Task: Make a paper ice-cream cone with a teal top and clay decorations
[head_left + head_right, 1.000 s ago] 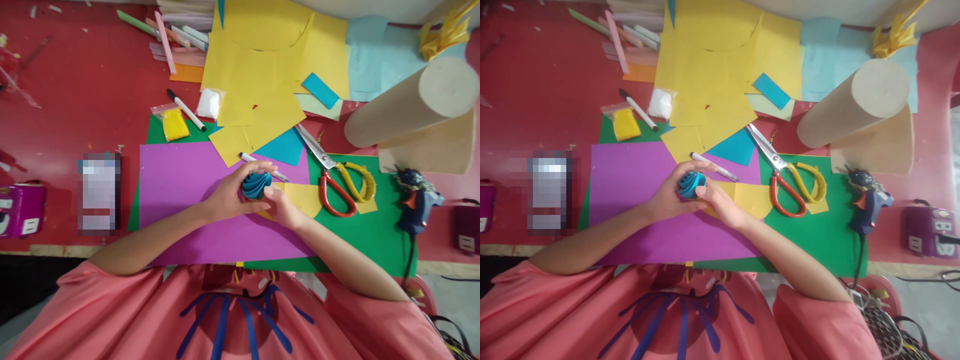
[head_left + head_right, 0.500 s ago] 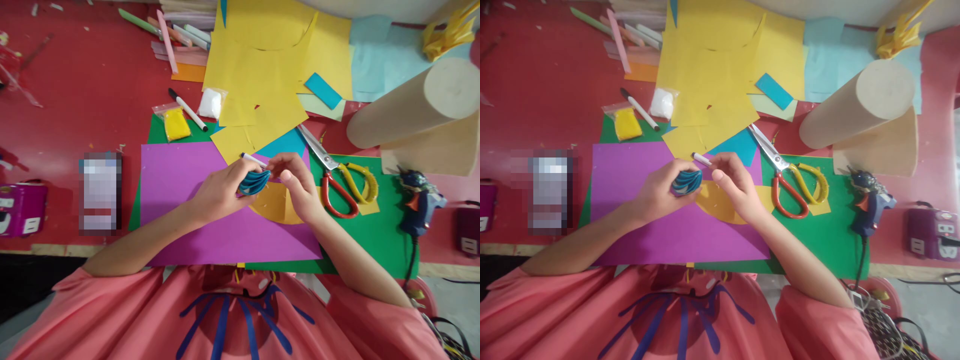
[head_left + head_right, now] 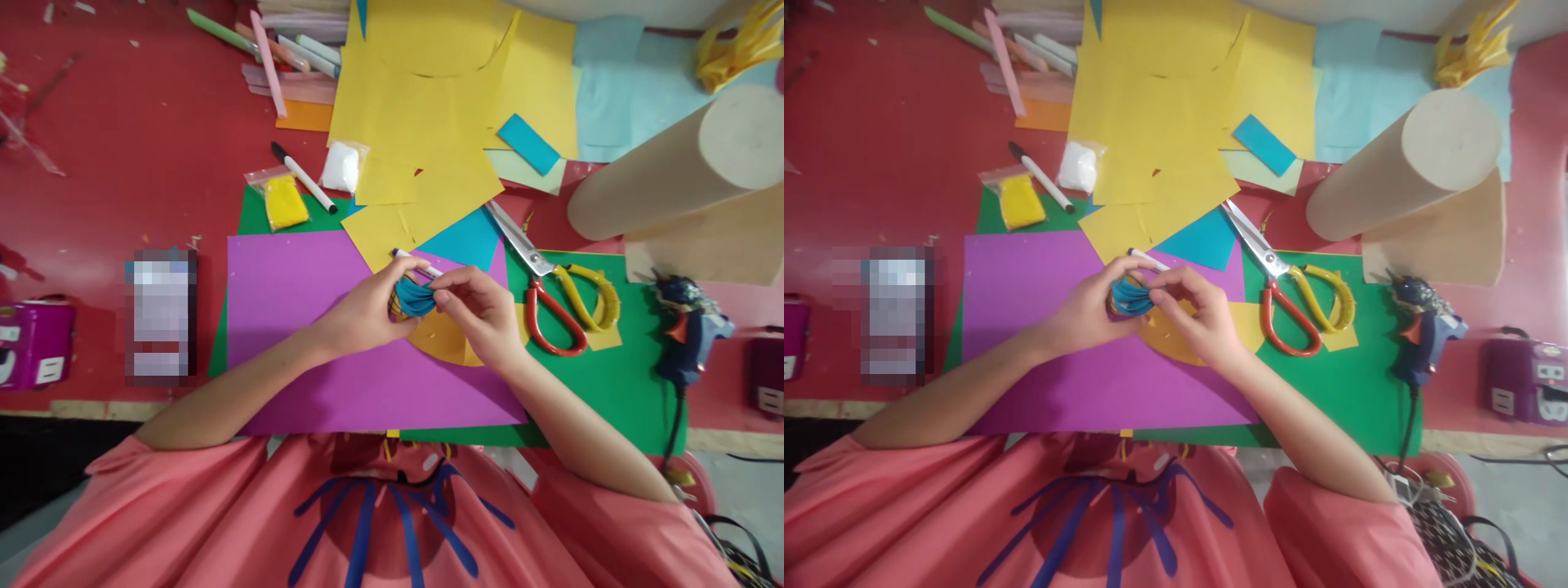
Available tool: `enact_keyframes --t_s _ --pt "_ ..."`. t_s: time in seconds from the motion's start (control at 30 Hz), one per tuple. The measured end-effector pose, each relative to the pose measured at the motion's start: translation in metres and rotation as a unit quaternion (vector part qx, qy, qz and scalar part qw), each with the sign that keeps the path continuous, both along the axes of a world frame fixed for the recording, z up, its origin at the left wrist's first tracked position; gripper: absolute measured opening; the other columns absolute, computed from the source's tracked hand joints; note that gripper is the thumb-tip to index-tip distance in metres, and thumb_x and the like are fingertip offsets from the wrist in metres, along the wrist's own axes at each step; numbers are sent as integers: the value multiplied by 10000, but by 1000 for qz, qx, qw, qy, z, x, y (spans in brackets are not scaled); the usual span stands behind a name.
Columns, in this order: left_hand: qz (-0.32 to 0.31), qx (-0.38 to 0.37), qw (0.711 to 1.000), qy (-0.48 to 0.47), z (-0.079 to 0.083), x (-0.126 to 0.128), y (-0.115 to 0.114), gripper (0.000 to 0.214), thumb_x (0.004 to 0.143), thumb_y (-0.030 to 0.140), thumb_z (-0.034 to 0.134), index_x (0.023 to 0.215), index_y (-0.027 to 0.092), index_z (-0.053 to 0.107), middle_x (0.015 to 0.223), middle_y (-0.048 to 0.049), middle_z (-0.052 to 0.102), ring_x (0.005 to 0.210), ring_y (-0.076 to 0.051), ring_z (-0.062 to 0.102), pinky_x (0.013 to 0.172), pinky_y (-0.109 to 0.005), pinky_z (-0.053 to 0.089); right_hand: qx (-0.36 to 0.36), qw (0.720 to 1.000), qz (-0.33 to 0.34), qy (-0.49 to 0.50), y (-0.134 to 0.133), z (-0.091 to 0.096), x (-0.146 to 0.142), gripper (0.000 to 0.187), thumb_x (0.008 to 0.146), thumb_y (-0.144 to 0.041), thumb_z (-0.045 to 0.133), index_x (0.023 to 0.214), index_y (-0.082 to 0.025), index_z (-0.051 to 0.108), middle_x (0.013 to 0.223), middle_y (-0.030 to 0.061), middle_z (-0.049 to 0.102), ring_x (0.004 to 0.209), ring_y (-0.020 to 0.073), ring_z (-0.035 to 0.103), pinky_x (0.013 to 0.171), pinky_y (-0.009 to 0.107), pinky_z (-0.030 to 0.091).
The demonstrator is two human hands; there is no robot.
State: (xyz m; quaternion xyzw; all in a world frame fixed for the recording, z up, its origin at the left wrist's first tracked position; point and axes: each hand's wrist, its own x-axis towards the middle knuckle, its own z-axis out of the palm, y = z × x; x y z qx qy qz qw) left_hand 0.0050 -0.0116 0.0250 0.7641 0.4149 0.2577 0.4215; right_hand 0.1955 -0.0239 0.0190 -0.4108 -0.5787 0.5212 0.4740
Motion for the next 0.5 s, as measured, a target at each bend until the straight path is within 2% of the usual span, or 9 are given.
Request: enact_keyframes --t_s 0.07,0.2,0.33,0.5 --pt "-17 -14 1000 -8 -1 1 1 490 799 127 666 1241 230 480 1231 -47 647 1114 -173 656 913 -253 534 -18 1000 3 -5 1 -1 1 105 888 -299 670 913 -197 665 874 18 687 752 109 643 687 250 532" --pt "-4 -5 1000 10 -3 2 -1 466 792 122 668 1206 213 476 1165 -54 662 1047 -175 668 863 -263 540 -52 998 6 -25 2 -4 0 190 865 -378 683 887 -193 647 801 5 657 671 103 586 607 246 490" --pt "-3 0 999 46 -5 3 -3 500 795 162 670 1238 209 442 1212 -84 650 1094 -215 661 868 -302 547 -76 996 11 -39 1 -4 -3 245 824 -418 717 854 -195 623 672 -28 584 575 92 499 523 243 406" --pt "13 1 999 48 -6 3 -4 594 782 144 667 1304 229 397 1297 -98 623 1122 -217 664 873 -297 551 -79 995 -15 -56 1 -3 -6 211 827 -384 698 798 -196 605 663 -32 548 576 88 456 535 255 374"
